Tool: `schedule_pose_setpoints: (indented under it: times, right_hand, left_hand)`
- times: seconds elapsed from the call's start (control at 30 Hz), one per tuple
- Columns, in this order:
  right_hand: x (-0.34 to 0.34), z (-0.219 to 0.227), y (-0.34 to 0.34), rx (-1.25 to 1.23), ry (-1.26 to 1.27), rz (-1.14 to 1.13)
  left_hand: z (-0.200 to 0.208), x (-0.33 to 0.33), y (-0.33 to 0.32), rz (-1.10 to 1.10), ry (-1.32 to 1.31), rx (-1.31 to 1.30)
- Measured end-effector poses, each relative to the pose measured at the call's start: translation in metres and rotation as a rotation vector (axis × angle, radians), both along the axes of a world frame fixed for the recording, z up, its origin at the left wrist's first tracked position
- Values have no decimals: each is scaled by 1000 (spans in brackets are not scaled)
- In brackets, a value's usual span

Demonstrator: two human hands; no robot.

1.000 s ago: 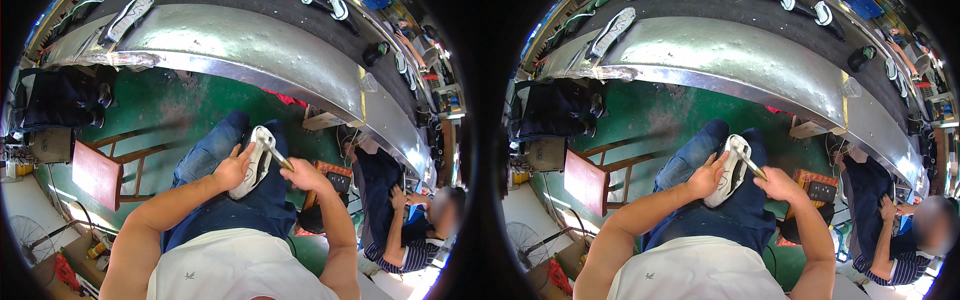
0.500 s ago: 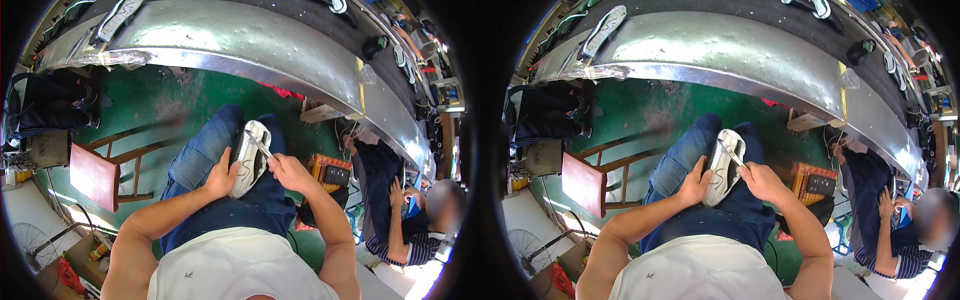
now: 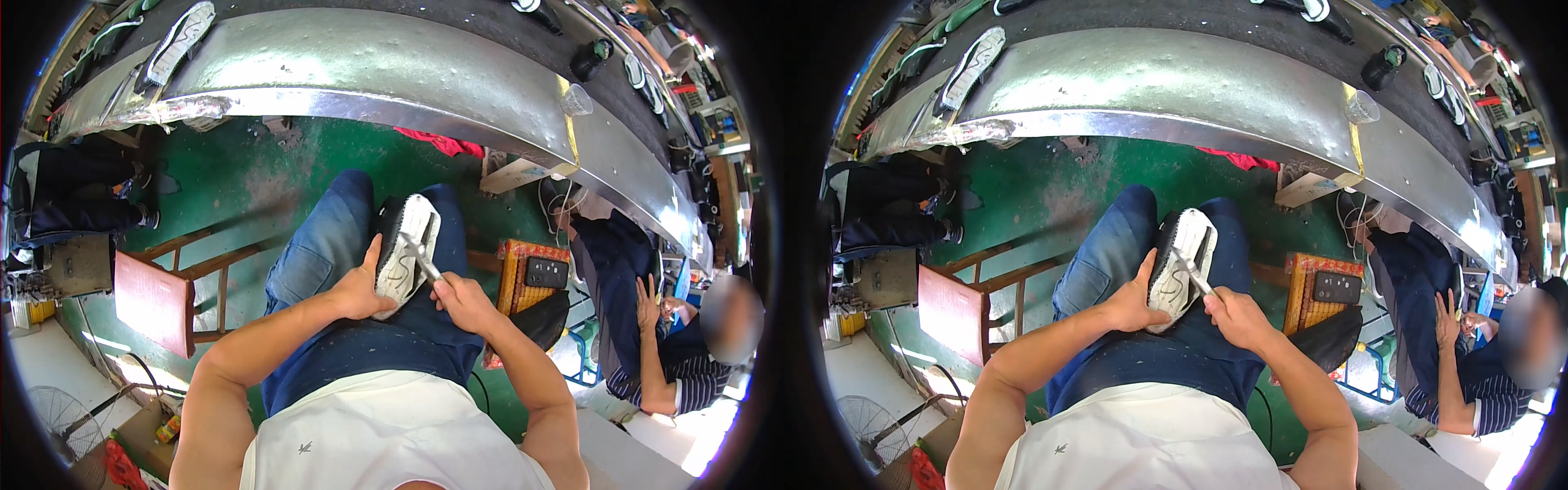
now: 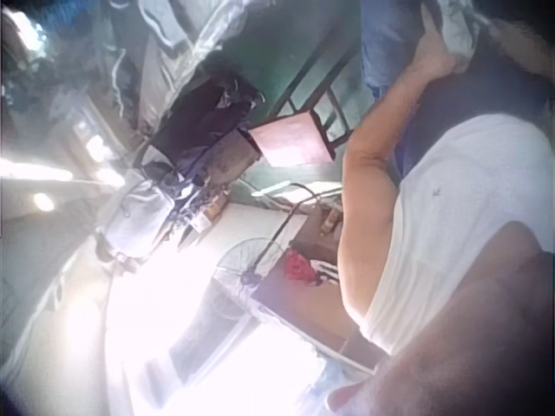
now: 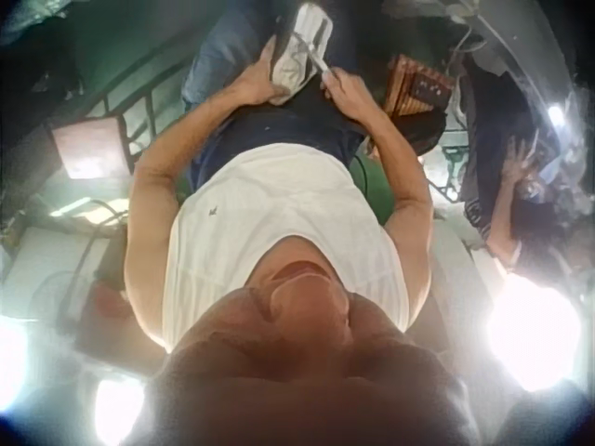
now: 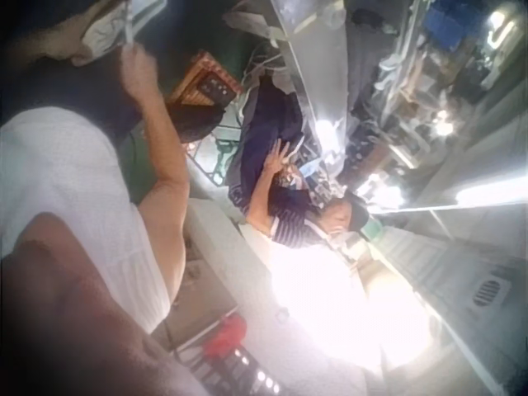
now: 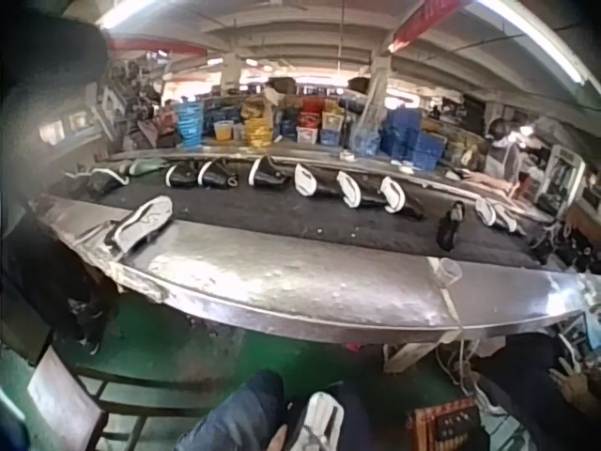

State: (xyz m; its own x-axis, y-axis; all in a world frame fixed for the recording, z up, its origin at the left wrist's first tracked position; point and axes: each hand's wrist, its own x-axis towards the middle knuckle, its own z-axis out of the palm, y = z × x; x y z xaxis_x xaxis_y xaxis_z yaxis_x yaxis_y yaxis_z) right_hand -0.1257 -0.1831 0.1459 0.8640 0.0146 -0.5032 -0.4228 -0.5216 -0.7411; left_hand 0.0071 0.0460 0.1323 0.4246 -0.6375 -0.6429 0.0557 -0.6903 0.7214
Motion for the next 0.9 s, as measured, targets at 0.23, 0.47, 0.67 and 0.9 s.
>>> schedule_pose_setpoints:
  times: [0.23,0.47,0.67,0.9]
  right_hand:
    - [-57,-27,-19,329,-121,-561]
    - [-70,-9,-20,213,-57,-539]
    - [-78,11,-18,67,9,-354]
    - [-72,28,-27,125,228,-269]
  left_hand:
    - [63,56,4,9,-569,-405]
    - [116,84,-42,99,-292,-786]
    - [102,122,-95,-125,-177,-376]
    - [-78,31,-70,227,236,-312]
